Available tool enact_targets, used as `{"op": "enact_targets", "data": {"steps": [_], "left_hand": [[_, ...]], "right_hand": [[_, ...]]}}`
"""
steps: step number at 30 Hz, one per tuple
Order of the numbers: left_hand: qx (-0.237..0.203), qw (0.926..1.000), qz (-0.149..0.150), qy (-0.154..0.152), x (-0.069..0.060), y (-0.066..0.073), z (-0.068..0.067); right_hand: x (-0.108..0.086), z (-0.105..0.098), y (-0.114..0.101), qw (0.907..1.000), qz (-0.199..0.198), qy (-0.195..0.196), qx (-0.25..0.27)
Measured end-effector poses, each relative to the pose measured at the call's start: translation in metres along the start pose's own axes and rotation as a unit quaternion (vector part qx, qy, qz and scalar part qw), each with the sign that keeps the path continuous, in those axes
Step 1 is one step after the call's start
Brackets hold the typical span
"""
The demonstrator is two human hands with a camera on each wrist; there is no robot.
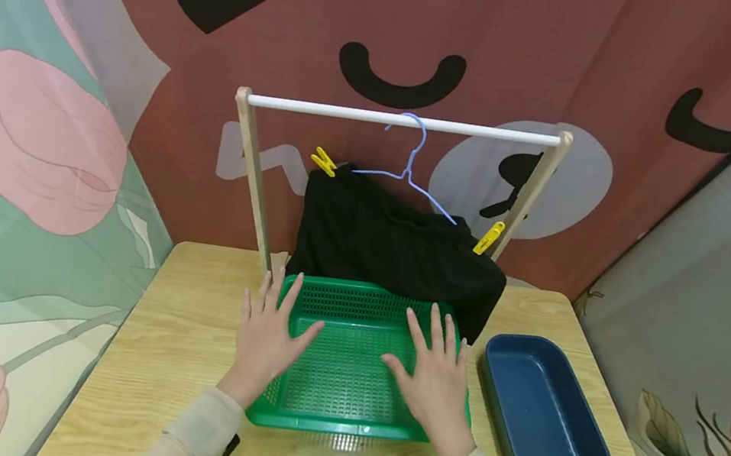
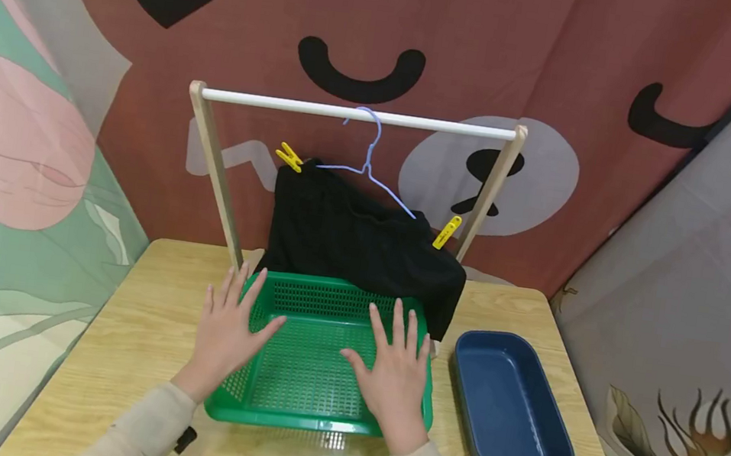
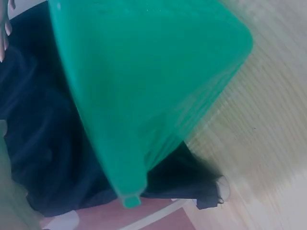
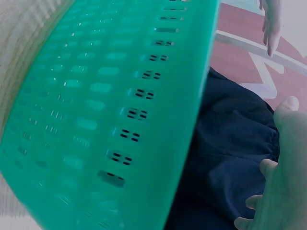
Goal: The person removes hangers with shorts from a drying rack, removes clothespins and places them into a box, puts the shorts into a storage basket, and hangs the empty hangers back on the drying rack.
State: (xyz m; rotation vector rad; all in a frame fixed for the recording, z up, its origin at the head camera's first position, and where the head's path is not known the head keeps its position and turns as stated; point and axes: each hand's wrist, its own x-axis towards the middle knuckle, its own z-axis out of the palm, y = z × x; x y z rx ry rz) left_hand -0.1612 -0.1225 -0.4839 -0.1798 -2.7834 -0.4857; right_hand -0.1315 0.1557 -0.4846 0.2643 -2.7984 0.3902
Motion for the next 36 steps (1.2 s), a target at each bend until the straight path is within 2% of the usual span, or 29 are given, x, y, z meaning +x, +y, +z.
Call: {"op": "enact_targets", "data": {"steps": [5, 10, 14, 23, 30, 36], "left_hand": [[-0.034, 0.9993, -0.006, 0.015, 0.005, -0.007, -0.001], [-0.068, 0.9972, -0.006, 0.03, 0.018, -0.01, -0.005], [-0.109, 0.993, -0.011, 0.046, 0.028, -0.014, -0.008], [-0.208, 0.9731, -0.043, 0.09, 0.049, -0.026, -0.022], [-0.241, 0.9616, -0.082, 0.103, 0.064, -0.039, -0.018], [-0.265, 0.9526, -0.093, 0.116, 0.075, -0.043, -0.025]], "right_hand": [[-0.002, 0.001, -0.001, 1.0, -0.001, -0.007, 0.001], [-0.001, 0.001, 0.001, 1.0, 0.001, -0.007, 0.006], [-0.001, -0.001, 0.002, 0.9999, 0.001, -0.011, 0.011], [-0.004, -0.001, 0.002, 0.9999, -0.001, -0.005, 0.015], [-0.008, -0.004, 0.002, 0.9998, 0.002, -0.016, 0.011], [-0.01, -0.003, 0.002, 0.9997, 0.002, -0.02, 0.011]]}}
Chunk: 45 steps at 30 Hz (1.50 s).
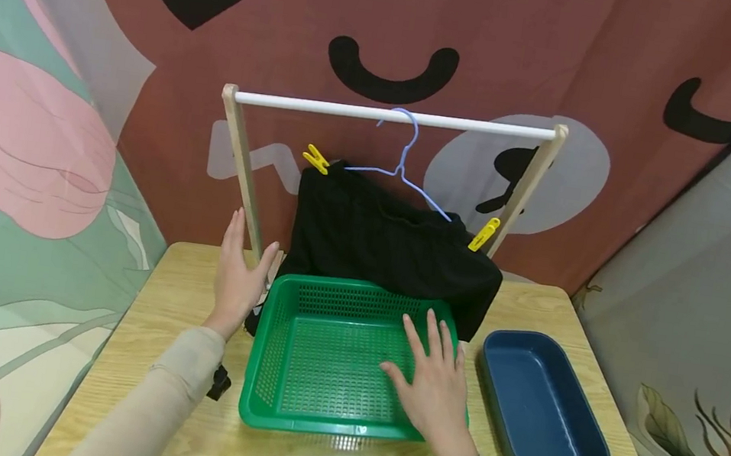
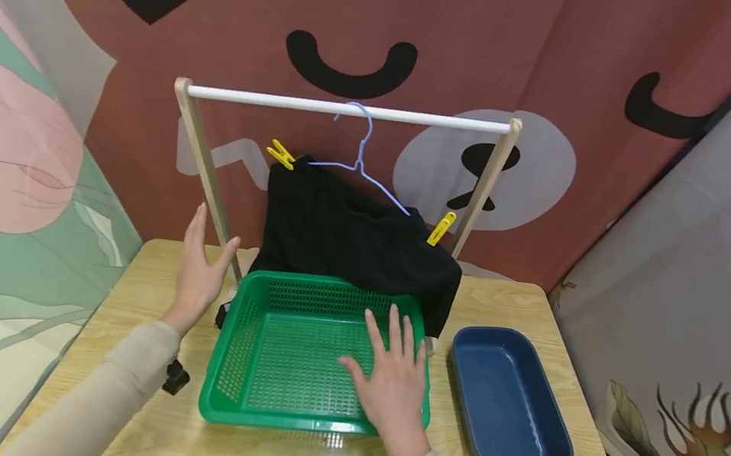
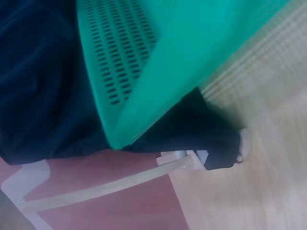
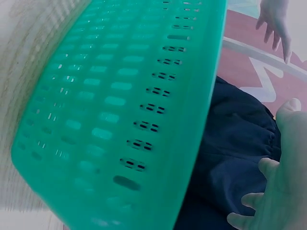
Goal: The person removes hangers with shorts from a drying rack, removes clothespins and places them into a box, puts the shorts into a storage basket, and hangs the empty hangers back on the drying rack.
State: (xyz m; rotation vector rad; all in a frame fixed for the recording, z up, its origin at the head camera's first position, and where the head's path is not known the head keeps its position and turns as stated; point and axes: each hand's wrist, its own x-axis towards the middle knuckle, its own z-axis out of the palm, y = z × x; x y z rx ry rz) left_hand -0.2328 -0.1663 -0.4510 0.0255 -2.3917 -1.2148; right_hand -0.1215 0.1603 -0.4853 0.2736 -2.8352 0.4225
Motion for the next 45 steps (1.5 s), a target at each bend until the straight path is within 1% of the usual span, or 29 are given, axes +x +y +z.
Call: {"op": "enact_targets", "data": {"steps": [5, 11, 20, 28, 33, 36, 42, 45], "left_hand": [[-0.024, 0.9995, -0.019, -0.003, 0.013, 0.003, -0.005], [-0.051, 0.9981, -0.033, -0.009, 0.026, 0.008, -0.01], [-0.091, 0.9955, -0.028, -0.004, 0.047, 0.019, -0.019], [-0.135, 0.9907, -0.017, -0.002, 0.061, 0.025, -0.023], [-0.137, 0.9905, -0.008, -0.005, 0.069, 0.024, -0.025], [-0.129, 0.9915, -0.003, -0.012, 0.074, 0.021, -0.028], [-0.138, 0.9903, 0.005, -0.017, 0.082, 0.019, -0.032], [-0.138, 0.9902, 0.003, -0.025, 0.084, 0.019, -0.032]], "right_hand": [[-0.001, 0.001, 0.001, 1.0, 0.002, -0.009, -0.002], [-0.004, 0.003, 0.001, 1.0, -0.002, -0.003, -0.005], [-0.008, 0.003, 0.0, 1.0, -0.005, 0.0, -0.002], [-0.009, 0.004, 0.001, 1.0, -0.001, -0.007, 0.0], [-0.008, 0.003, 0.0, 1.0, -0.002, -0.007, 0.005], [-0.007, 0.002, 0.0, 0.9999, -0.008, 0.008, 0.012], [-0.001, -0.005, -0.001, 0.9973, -0.027, 0.061, 0.031], [0.002, -0.01, 0.001, 0.9949, -0.037, 0.085, 0.038]]}}
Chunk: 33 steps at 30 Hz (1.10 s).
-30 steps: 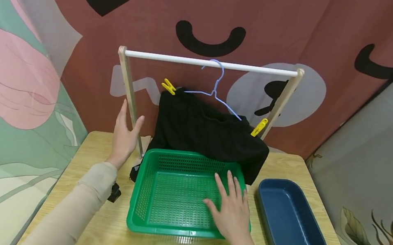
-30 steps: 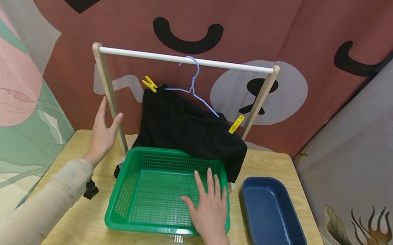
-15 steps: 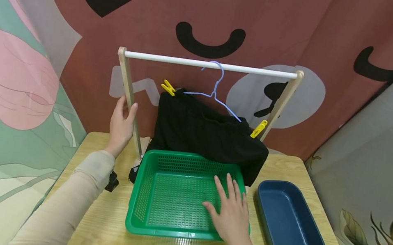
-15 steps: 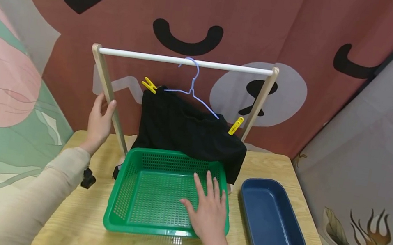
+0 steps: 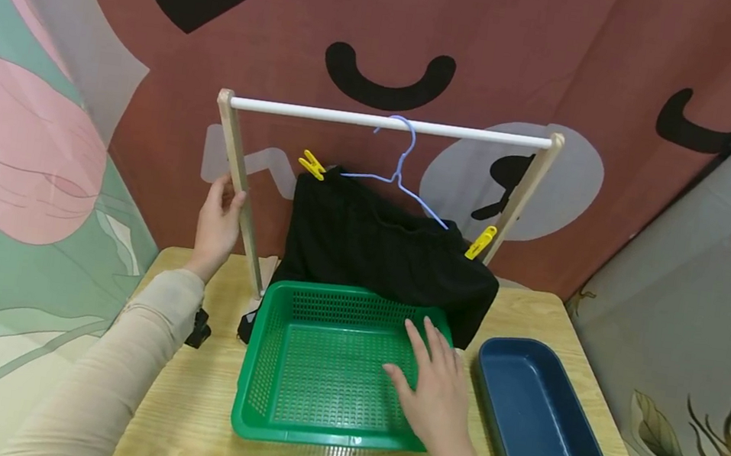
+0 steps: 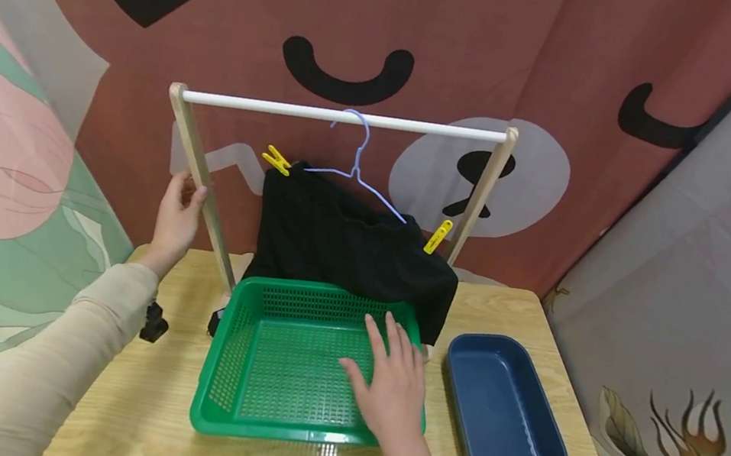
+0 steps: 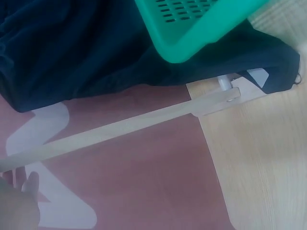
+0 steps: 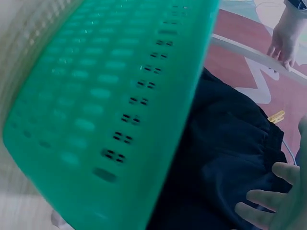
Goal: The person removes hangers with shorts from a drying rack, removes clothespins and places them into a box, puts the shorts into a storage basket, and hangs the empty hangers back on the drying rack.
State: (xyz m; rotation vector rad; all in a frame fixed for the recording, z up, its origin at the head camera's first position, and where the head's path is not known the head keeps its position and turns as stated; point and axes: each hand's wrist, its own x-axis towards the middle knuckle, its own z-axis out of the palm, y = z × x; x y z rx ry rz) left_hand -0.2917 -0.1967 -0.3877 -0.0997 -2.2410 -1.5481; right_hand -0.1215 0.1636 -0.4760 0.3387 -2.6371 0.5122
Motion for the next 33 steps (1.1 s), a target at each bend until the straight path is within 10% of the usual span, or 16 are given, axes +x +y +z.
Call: {"op": "enact_targets", "data": {"steps": [10, 33], "left_hand": [[0.024, 0.999, -0.018, -0.034, 0.006, -0.002, -0.001], [-0.019, 0.9994, -0.019, -0.021, 0.008, -0.013, 0.006]], "right_hand": [[0.019, -0.017, 0.008, 0.9884, -0.07, 0.135, 0.01], [0.074, -0.096, 0.036, 0.9779, -0.031, 0.199, 0.057]]}}
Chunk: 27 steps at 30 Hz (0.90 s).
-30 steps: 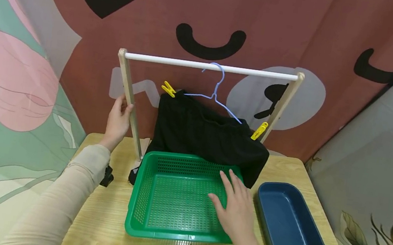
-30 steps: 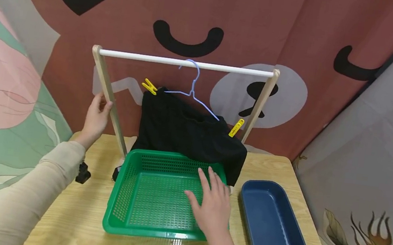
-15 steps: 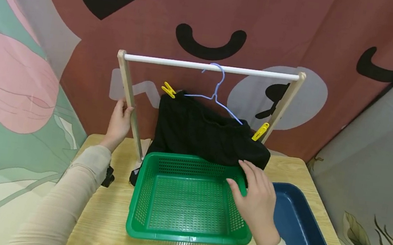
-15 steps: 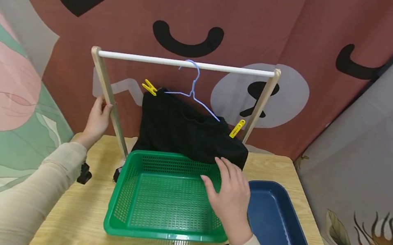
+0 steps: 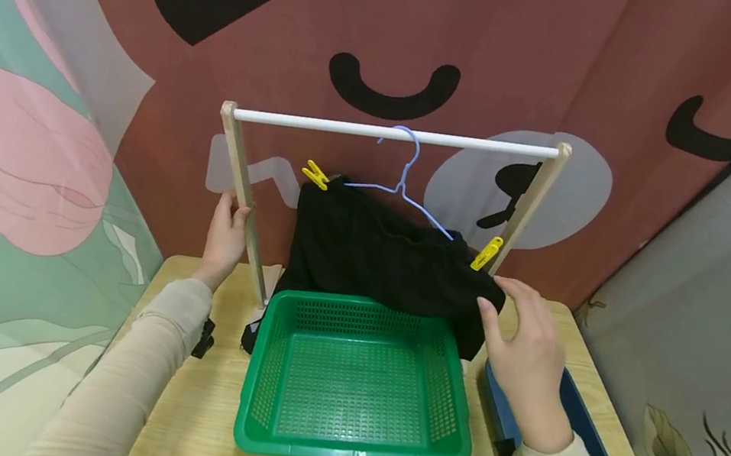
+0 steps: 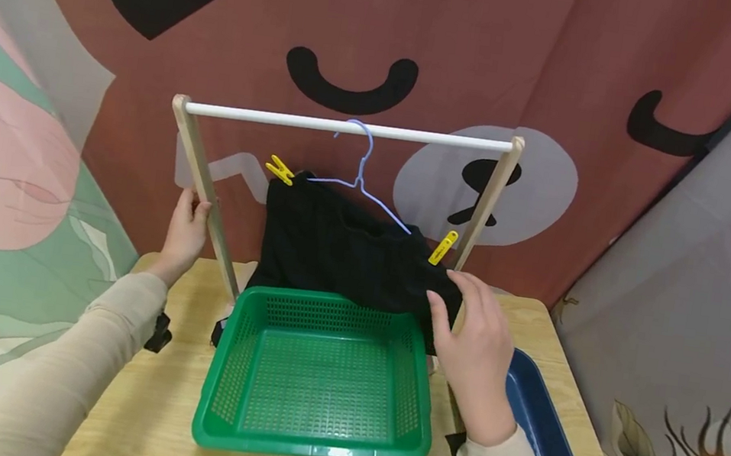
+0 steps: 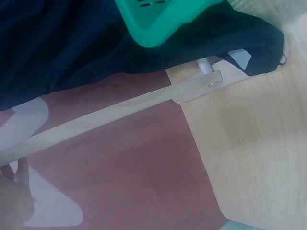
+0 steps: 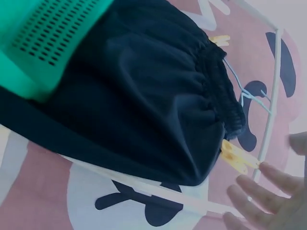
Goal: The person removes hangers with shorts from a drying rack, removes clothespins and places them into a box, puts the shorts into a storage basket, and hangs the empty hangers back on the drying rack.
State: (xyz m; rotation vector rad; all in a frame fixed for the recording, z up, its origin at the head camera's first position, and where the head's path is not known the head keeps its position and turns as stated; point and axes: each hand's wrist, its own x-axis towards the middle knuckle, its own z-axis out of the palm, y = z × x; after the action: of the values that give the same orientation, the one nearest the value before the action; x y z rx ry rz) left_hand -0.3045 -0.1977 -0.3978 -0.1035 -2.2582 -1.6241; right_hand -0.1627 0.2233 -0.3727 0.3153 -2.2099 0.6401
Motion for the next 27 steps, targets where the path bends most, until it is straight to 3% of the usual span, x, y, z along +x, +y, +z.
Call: {"op": "enact_targets", "data": {"steps": [7, 16, 22, 27], "left_hand": [[0.0, 0.9999, -0.013, 0.01, -0.004, 0.003, 0.002], [-0.013, 0.9997, -0.015, 0.017, -0.002, 0.001, 0.004], [-0.012, 0.9996, -0.014, 0.021, -0.002, 0.0, 0.005], [-0.01, 0.9996, -0.013, 0.023, -0.003, 0.001, 0.006]], "right_hand": [[0.019, -0.003, 0.007, 0.995, 0.051, -0.082, -0.026], [0.038, 0.004, 0.016, 0.9696, 0.127, -0.209, -0.001], [0.044, 0.011, 0.022, 0.9557, 0.149, -0.253, 0.026], [0.044, 0.019, 0.028, 0.9592, 0.15, -0.234, 0.052]]}}
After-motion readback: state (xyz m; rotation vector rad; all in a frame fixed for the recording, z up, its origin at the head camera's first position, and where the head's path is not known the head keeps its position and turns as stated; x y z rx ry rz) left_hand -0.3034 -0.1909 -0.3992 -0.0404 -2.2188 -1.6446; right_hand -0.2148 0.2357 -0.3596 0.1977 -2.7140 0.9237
